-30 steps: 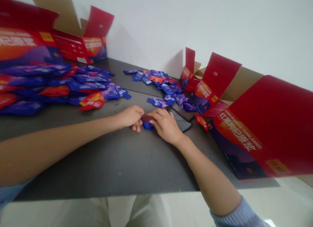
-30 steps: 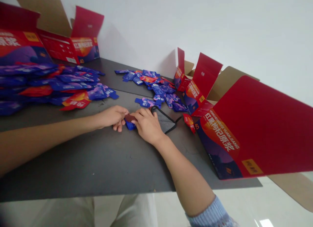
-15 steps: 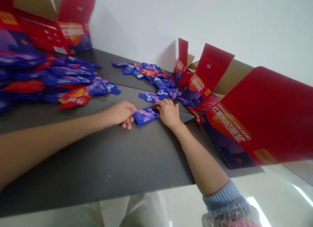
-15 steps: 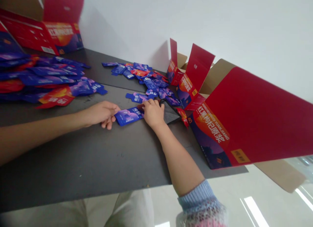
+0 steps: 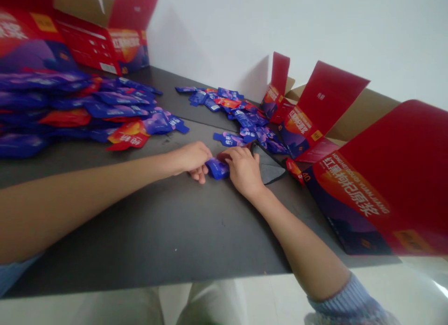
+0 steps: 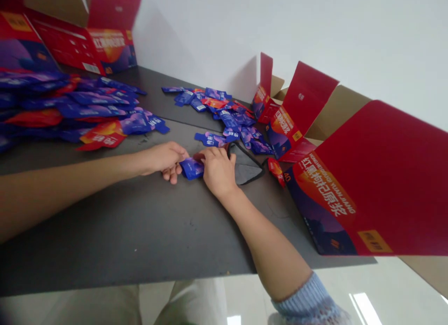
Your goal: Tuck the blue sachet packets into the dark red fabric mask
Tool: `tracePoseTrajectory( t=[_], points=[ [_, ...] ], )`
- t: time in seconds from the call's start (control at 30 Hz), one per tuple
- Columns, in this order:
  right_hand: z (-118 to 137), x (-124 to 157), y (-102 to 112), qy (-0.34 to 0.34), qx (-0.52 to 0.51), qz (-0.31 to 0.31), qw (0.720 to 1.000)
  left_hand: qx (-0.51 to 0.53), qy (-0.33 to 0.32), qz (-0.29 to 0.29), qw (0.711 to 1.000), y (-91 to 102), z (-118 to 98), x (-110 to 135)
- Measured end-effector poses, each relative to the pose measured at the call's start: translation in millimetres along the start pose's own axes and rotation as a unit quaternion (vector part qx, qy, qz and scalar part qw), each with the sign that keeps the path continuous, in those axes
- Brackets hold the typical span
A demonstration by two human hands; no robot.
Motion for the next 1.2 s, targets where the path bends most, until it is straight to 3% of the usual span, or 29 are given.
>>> tracePoseTrajectory(
  t=[0.17, 0.43, 0.57, 0.73, 0.87, 1.03, 1.2],
  points=[
    [24.1, 7.0, 6.1, 0.110, -0.015, 0.024, 0.993, -0.027, -0.002, -0.012, 1.000, -0.1, -4.1, 1.8],
    [7.1, 10.6, 26.6, 0.225, -0.074, 0.111, 0.965, -0.086, 0.001, -0.052, 0.995, -2.1, -11.0, 9.8],
    [-10.5, 5.9, 26.7, 0.202, -0.059, 0.116, 0.971, -0.143, 0.000, -0.070, 0.987, -1.4, -13.3, 10.3],
    [-43.0, -3.5, 18.2, 0.109, -0.029, 0.113, 0.987, -0.233, -0.038, -0.086, 0.968, 0.1, -18.9, 15.4],
    [-60.1, -7.2, 11.9, 0.032, 0.021, 0.075, 0.996, -0.277, -0.058, -0.101, 0.954, -1.3, -19.7, 19.5],
    [-60.3, -7.6, 17.4, 0.024, 0.010, 0.006, 1.000, -0.148, -0.016, -0.066, 0.987, 0.9, -10.8, 13.6],
    [-33.7, -0.8, 32.1, 0.099, -0.092, -0.081, 0.987, -0.043, 0.006, -0.012, 0.999, 4.1, -10.6, 13.9]
  ],
)
Point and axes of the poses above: each hand's wrist, its own x-axis away from the middle knuckle, its own y-axis out of the back of the hand, z = x × y, the point moved 4 cm from there along -x, towards the middle knuckle, and after that the axes turned 6 degrees about x, right-handed, at the moved point
